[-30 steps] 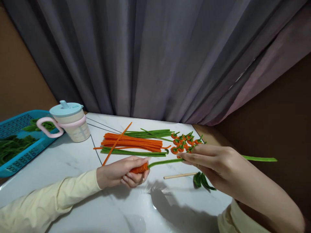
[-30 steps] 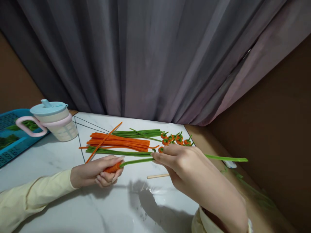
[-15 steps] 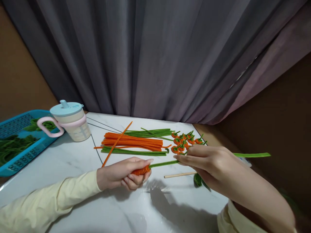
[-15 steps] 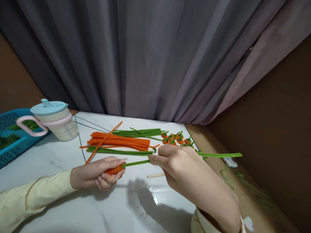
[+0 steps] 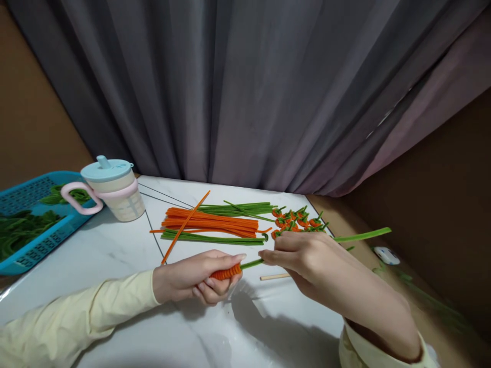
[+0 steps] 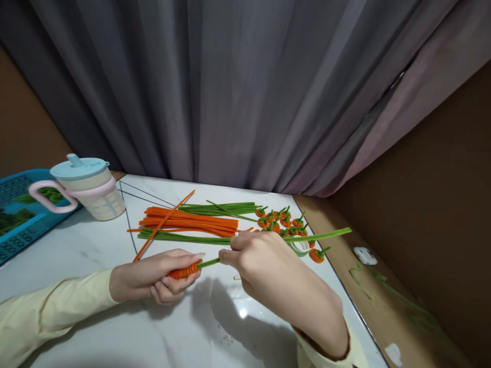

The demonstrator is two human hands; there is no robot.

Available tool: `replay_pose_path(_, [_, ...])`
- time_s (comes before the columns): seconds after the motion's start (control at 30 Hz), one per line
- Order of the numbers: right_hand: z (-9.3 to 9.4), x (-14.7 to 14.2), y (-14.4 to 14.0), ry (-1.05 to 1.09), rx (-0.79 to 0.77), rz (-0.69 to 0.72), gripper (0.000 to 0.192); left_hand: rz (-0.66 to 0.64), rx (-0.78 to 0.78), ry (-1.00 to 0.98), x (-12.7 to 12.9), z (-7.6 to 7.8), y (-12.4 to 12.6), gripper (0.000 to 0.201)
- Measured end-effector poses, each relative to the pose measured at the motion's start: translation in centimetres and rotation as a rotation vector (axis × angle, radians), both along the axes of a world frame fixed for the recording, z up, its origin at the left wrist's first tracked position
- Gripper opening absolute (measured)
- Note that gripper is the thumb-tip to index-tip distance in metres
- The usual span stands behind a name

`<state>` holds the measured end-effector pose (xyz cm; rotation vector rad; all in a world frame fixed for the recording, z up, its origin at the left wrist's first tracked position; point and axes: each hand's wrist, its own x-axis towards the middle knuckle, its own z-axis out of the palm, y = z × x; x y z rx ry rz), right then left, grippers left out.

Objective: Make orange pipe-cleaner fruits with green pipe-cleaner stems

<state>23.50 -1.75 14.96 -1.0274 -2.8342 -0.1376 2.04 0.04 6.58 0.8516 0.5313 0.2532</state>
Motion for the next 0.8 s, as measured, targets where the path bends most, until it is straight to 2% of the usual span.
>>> replay_pose_path(0.23, [-0.6,-1.4,0.7,-0.061,-0.131,0.037,0.029,-0.028,-0.029,0.048,-0.1,0.6,-0.2,0.043])
replay_pose_path(0.43, [-0.6,-0.2,1.5,0.003,-0.171,0.037,0.030,-0.035,-0.032,0.135,-0.3,1.5,-0.2,0.043])
replay_pose_path(0.57, [-0.7,0.1,1.9,0.025,-0.192,0.036,0.033,-0.027,-0.020,0.097,-0.2,1.5,-0.1,0.045])
replay_pose_path(0.8, [-1.3,-1.4,2.1,-0.041,-0.250,0.052,0.032,-0.038,-0.028,0.085,-0.1,1.1,-0.1,0.043])
